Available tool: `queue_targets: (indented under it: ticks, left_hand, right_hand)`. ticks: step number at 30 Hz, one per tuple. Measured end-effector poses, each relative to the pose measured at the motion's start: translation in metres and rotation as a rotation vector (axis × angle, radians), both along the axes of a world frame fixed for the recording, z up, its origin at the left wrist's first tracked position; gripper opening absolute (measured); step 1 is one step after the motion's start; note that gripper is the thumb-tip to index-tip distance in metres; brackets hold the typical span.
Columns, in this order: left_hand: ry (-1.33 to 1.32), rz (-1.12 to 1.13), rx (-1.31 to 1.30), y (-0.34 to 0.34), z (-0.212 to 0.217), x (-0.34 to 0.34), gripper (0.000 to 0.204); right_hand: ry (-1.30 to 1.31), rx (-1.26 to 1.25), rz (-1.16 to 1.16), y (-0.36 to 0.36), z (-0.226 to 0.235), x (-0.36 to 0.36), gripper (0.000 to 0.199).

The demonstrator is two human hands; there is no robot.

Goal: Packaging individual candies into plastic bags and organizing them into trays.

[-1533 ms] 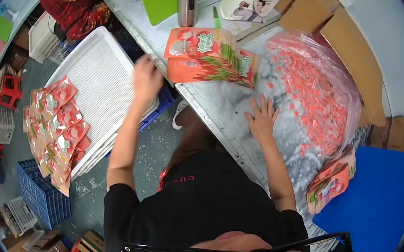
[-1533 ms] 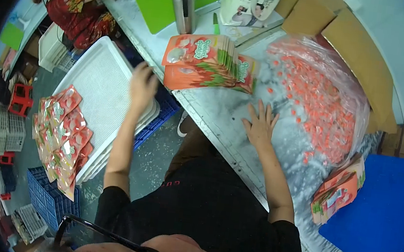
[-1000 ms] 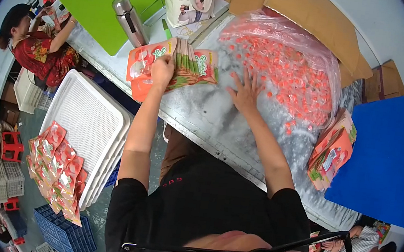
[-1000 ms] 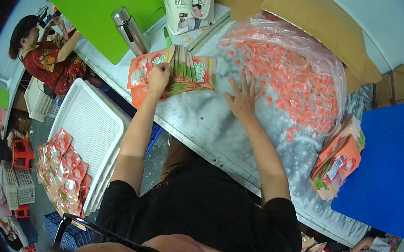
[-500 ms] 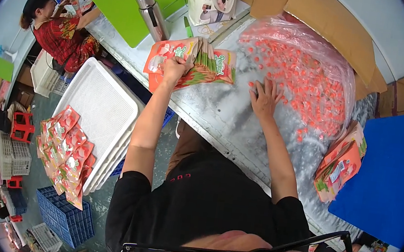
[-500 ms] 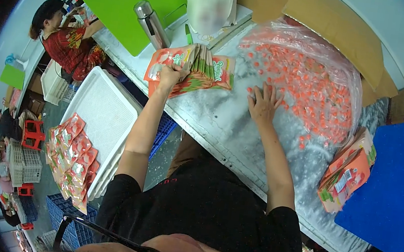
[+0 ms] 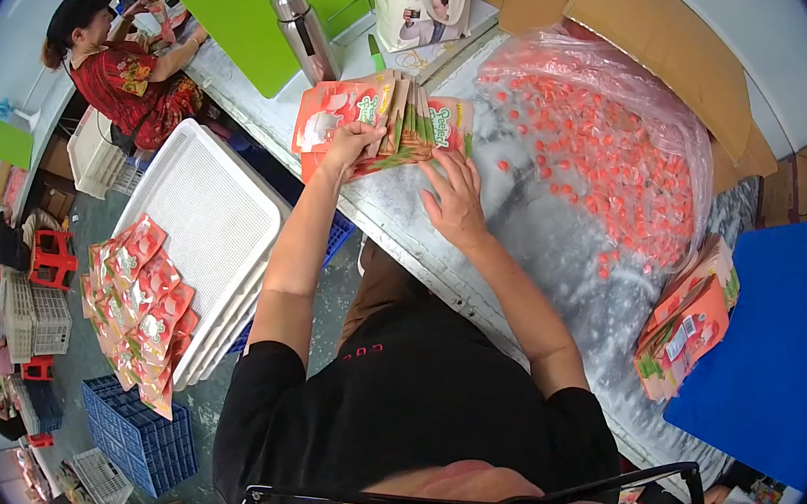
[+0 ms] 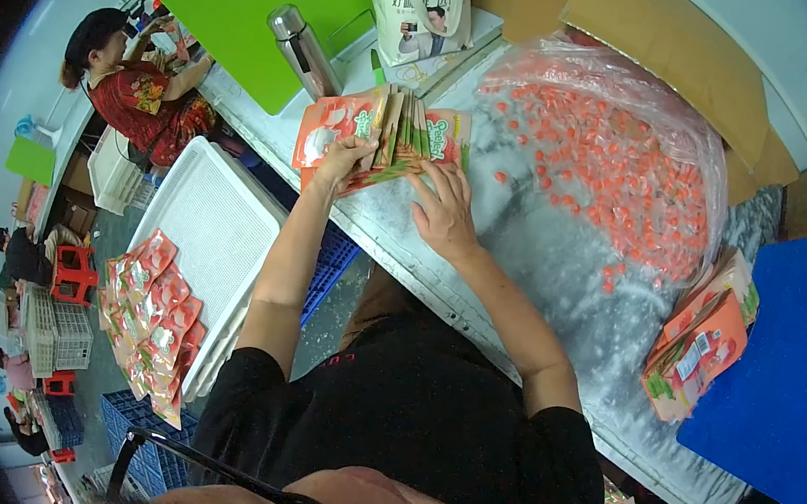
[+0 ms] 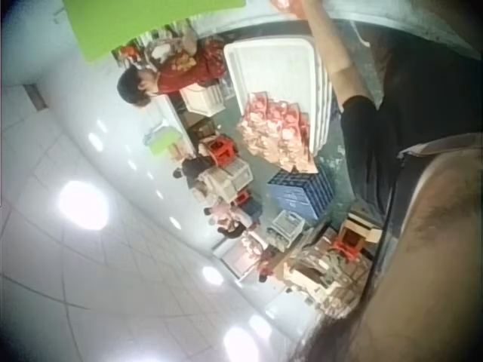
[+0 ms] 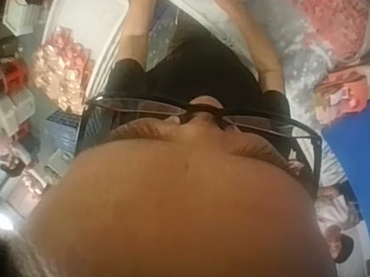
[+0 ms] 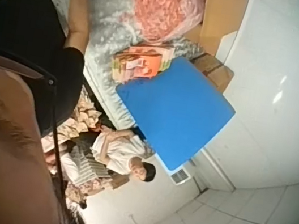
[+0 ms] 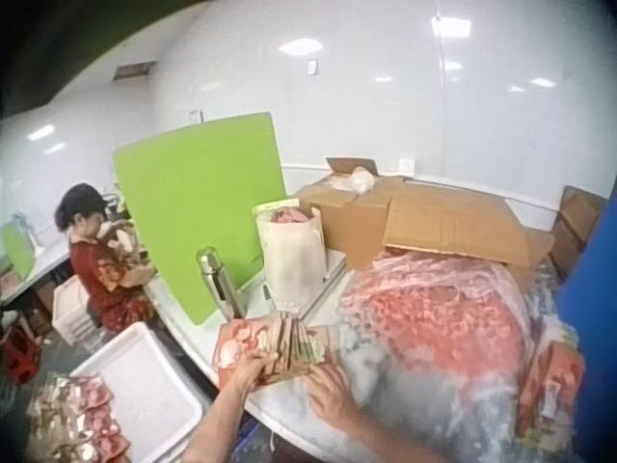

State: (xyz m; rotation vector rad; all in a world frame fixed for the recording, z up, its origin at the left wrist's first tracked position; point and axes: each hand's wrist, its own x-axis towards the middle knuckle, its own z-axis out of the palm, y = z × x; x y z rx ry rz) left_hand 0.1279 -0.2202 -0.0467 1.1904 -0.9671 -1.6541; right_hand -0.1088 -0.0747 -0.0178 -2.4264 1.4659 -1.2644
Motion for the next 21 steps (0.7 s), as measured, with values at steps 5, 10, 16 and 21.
queue_targets:
  ticks: [5,10,16,21]
  left_hand:
    - [-0.074,0.011,-0.155,0.011,0.017,0.001,0.017]
    - [-0.256,-0.054,-0.364,0.068,0.058,-0.021,0.020]
    - [-0.113,0.013,-0.225,0.144,0.093,-0.035,0.018]
    - [-0.225,0.091,-0.297,0.171,0.100,-0.057,0.018]
  right_hand:
    - [-0.022,-0.005,-0.003,0.003,0.008,-0.008,0.052]
    - [-0.010,-0.146,0.076,0.000,0.035,0.005,0.050]
    - [-0.045,-0.247,0.111,0.021,0.040,0.005,0.035]
    - [0.036,-0.173,0.179,0.046,0.037,0.003,0.018]
